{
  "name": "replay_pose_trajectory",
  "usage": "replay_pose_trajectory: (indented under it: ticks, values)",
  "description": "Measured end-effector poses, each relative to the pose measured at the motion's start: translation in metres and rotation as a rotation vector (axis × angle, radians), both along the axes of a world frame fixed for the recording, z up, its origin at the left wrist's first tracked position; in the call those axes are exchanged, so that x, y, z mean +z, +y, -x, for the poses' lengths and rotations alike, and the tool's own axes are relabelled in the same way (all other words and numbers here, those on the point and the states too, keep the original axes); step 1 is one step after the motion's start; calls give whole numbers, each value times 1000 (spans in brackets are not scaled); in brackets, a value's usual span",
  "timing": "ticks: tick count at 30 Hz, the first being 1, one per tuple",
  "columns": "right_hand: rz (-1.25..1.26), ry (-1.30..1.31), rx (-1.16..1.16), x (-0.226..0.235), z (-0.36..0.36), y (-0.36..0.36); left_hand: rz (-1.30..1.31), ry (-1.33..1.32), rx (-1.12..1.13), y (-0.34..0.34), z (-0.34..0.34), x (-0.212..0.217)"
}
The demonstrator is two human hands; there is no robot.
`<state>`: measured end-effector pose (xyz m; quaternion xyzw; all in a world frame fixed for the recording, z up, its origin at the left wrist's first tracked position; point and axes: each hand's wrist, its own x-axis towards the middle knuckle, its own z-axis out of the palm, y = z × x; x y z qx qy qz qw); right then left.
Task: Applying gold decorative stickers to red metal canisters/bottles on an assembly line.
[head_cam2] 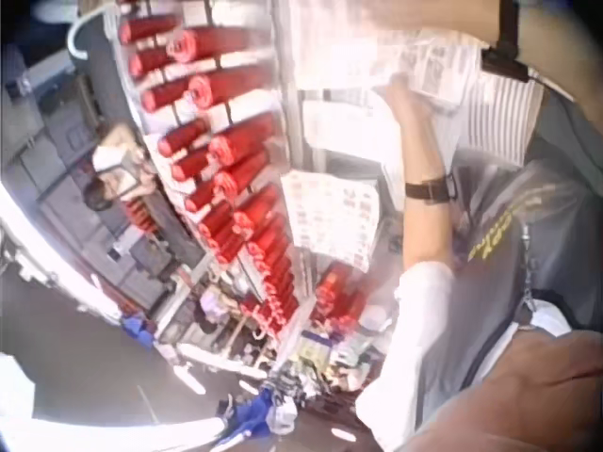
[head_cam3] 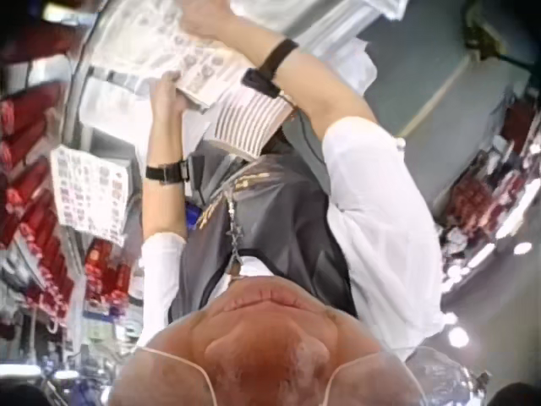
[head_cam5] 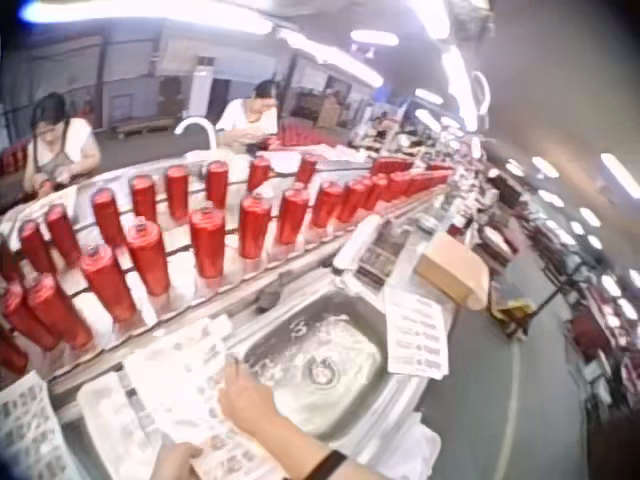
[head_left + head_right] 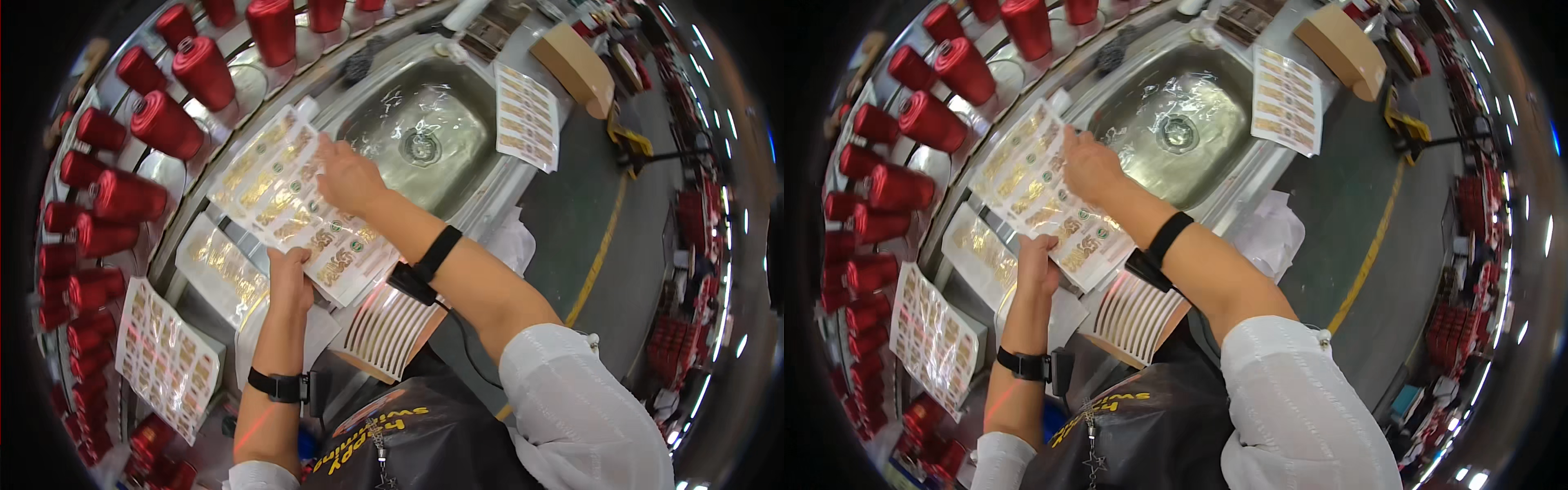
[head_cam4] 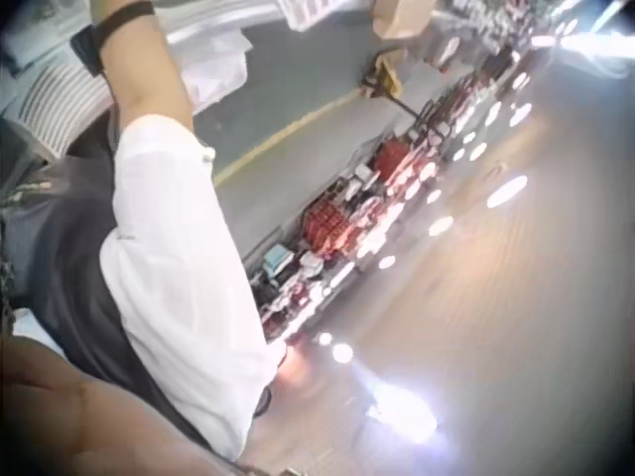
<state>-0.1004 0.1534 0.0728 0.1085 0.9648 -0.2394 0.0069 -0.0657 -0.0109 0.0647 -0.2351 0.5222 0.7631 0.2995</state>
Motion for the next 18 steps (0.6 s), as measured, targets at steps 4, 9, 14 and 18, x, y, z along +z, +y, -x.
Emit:
replay_pose_trajectory:
  ticks: [4, 9, 14, 18]
  values:
    - [41, 23, 25, 1, -4, 40, -56, 24, 6, 2, -1, -31]
    - [7, 360, -365, -19, -66, 188, -62, 23, 33, -16, 2, -49]
    - [-111, -51, -1065, -30, -154, 378, -82, 18, -7, -10, 3, -30]
    - [295, 175, -1320, -60, -190, 449, 25, 10, 40, 6, 2, -26]
